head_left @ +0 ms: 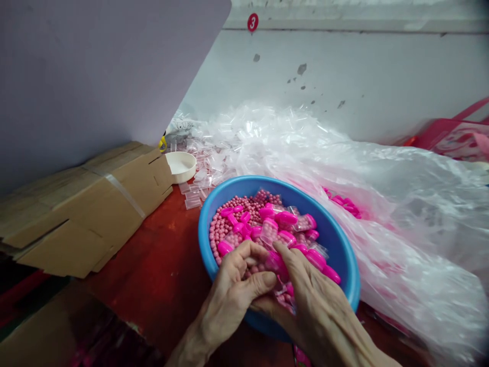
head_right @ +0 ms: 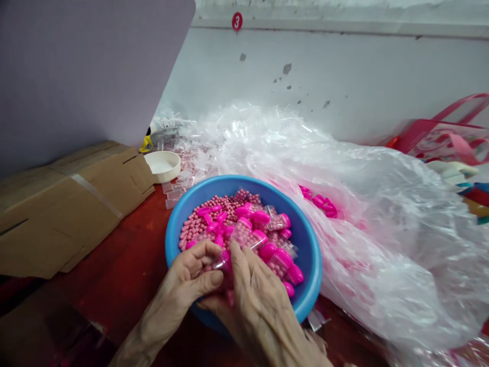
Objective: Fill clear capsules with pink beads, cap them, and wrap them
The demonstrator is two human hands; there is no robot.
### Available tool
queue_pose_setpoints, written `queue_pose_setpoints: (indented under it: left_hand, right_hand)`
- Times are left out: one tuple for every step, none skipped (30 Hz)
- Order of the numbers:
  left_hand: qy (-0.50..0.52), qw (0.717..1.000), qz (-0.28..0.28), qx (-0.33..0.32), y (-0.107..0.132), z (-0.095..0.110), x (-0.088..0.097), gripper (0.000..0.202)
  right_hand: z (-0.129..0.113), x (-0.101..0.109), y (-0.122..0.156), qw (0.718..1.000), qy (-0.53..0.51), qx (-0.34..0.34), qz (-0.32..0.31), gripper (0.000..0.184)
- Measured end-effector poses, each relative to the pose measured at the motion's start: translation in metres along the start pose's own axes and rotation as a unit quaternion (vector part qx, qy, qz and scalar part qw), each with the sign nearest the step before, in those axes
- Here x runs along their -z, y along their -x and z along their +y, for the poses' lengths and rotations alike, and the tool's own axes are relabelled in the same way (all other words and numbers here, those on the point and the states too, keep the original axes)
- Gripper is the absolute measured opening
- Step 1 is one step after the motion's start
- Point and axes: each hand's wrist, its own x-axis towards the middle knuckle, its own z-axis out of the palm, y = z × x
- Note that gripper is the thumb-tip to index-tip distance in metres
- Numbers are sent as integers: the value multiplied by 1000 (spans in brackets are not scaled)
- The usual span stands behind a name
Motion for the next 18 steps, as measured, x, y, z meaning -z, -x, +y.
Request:
queue_pose_setpoints:
  left_hand:
    - [9,1000,-17,5,0,0,0,22]
    - [15,999,-28,8,-1,-1,-1,22]
    - [20,999,-35,6,-2,-1,-1,21]
    - [22,999,-35,-1,-3,-2,-2,19]
    - [20,999,-30,-9,-3,-3,-2,18]
    - [20,999,-21,-16,-4,-4,-3,17]
    - [19,999,-13,-22,-4,-6,-3,16]
    - [19,999,-6,-26,-4,-7,-3,16]
    - [18,999,-1,-28,-4,-8,-3,15]
    - [17,999,2,-28,-3,-9,-4,15]
    - [18,999,3,-29,-3,-10,-4,14]
    - [22,999,8,-34,-3,-10,-4,14]
    - [33,999,13,-38,-3,-10,-5,13]
    - [51,998,20,-41,-3,-9,-5,13]
    - [72,996,26,-42,-3,-9,-6,13]
    - [94,994,30,-40,-4,-8,-7,13]
    - [115,992,31,-36,-3,-7,-7,13]
    - [130,991,32,-32,-3,-6,-8,13]
  right_hand:
    - [0,-1,-1,1000,-7,-9,4,67]
    - [0,-1,-1,1000,-13,-18,8,65]
    - [0,-2,-2,1000,-16,-24,11,63]
    - [1,-2,-2,999,-20,-27,11,60]
    - [1,-3,-2,999,-23,-25,10,56]
    - [1,-3,-3,999,-27,-23,10,51]
    - [1,-3,-4,999,-35,-20,8,47]
    - [1,-3,-5,999,-45,-17,5,43]
    - [1,-3,-6,998,-54,-17,1,40]
    - [1,-3,-7,998,-60,-17,-4,39]
    - [2,-3,-8,998,-64,-17,-9,38]
    - [3,-3,-9,998,-65,-14,-11,40]
    - [5,-3,-10,998,-64,-11,-13,42]
    - [6,-2,-11,998,-59,-8,-14,46]
    - [7,-2,-13,999,-51,-8,-16,52]
    - [8,-1,-14,999,-42,-12,-17,59]
    - [8,-1,-15,999,-34,-19,-20,64]
    - [8,0,-17,999,-30,-26,-26,66]
